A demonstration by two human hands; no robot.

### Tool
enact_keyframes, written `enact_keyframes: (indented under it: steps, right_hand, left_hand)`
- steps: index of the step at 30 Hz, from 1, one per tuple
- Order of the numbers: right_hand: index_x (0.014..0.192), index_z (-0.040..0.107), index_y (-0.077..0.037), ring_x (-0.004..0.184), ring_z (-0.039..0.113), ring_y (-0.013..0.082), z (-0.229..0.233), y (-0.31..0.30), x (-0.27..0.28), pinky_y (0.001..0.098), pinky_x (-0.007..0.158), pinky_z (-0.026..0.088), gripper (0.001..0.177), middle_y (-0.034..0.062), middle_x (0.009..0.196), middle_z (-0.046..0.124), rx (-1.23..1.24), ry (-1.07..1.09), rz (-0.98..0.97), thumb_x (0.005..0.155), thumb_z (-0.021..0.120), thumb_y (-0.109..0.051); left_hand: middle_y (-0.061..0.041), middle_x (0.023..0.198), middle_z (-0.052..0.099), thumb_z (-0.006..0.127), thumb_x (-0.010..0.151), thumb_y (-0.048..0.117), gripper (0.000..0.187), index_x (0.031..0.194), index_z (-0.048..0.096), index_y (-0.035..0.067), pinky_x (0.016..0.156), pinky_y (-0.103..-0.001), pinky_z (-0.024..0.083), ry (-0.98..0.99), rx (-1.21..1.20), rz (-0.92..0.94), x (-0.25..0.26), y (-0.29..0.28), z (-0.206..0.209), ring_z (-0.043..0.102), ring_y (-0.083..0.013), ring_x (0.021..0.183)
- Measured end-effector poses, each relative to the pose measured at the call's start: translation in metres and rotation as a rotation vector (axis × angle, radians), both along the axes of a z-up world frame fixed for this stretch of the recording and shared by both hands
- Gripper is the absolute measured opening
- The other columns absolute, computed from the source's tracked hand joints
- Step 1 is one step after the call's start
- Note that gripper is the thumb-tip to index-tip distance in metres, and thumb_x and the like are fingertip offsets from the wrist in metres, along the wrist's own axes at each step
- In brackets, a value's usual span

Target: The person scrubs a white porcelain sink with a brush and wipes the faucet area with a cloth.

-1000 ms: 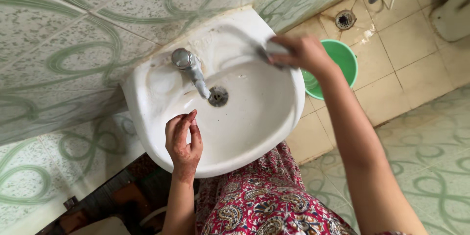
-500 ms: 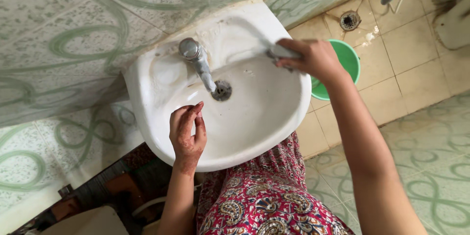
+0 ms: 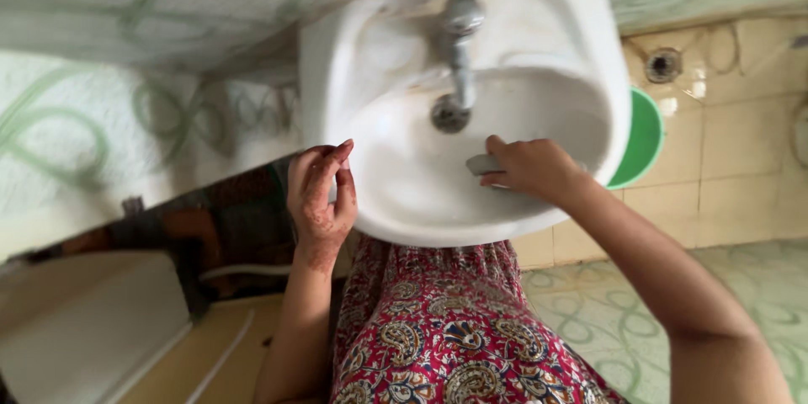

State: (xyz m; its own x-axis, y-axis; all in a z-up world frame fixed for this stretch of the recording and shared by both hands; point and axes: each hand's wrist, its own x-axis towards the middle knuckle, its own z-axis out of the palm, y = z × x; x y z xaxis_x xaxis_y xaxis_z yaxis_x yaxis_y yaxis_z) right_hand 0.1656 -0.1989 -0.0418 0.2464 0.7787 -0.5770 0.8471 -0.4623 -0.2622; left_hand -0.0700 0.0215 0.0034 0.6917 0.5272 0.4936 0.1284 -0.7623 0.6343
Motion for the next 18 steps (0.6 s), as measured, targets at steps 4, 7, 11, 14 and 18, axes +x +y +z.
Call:
enact_keyframes:
  steps: [4, 7, 11, 14, 18]
  right_hand:
    - [0.1, 0.058, -0.007, 0.069, 0.071, 0.0411, -0.044, 0.04, -0.024, 0.053, 0.064, 0.055, 0.06, 0.0176, 0.073, 0.07, 0.138, 0.235, 0.092, 0.086, 0.065, -0.065]
    - [0.1, 0.059, -0.005, 0.066, 0.07, 0.0386, -0.065, 0.09, -0.074, 0.0491, 0.066, 0.055, 0.063, 0.018, 0.069, 0.068, 0.278, 0.355, 0.028, 0.086, 0.065, -0.066]
    - [0.108, 0.062, -0.004, 0.066, 0.073, 0.0303, -0.078, 0.138, -0.094, 0.042, 0.063, 0.059, 0.063, 0.013, 0.076, 0.07, 0.506, 0.599, -0.187, 0.09, 0.063, -0.065]
    - [0.106, 0.068, -0.006, 0.063, 0.071, 0.0299, -0.066, 0.097, -0.071, 0.0429, 0.065, 0.056, 0.06, 0.014, 0.068, 0.069, 0.315, 0.518, 0.086, 0.084, 0.07, -0.062]
    - [0.096, 0.075, -0.011, 0.062, 0.072, 0.0301, -0.044, 0.056, -0.046, 0.043, 0.063, 0.057, 0.059, 0.0115, 0.067, 0.072, 0.291, 0.414, 0.284, 0.074, 0.074, -0.065]
  left_hand:
    - [-0.009, 0.108, 0.063, 0.067, 0.092, -0.015, 0.038, 0.124, 0.07, 0.005, 0.085, -0.034, 0.054, 0.009, -0.023, 0.09, -0.035, 0.012, 0.002, 0.063, -0.024, 0.099]
    - [-0.009, 0.107, 0.063, 0.066, 0.09, -0.016, 0.039, 0.123, 0.07, 0.004, 0.086, -0.035, 0.054, -0.005, -0.023, 0.129, -0.056, 0.022, 0.002, 0.063, -0.0247, 0.1]
    - [-0.011, 0.108, 0.063, 0.065, 0.09, -0.016, 0.04, 0.124, 0.07, 0.004, 0.086, -0.035, 0.054, -0.015, -0.07, 0.141, -0.072, 0.032, 0.001, 0.063, -0.0245, 0.1]
    - [-0.01, 0.107, 0.064, 0.067, 0.09, -0.016, 0.039, 0.123, 0.07, 0.004, 0.086, -0.036, 0.054, -0.001, -0.024, 0.153, -0.077, 0.041, -0.003, 0.062, -0.0257, 0.099]
    - [-0.01, 0.107, 0.064, 0.067, 0.09, -0.016, 0.039, 0.123, 0.07, 0.005, 0.087, -0.036, 0.054, 0.018, -0.032, 0.172, -0.087, 0.048, -0.004, 0.062, -0.0255, 0.099]
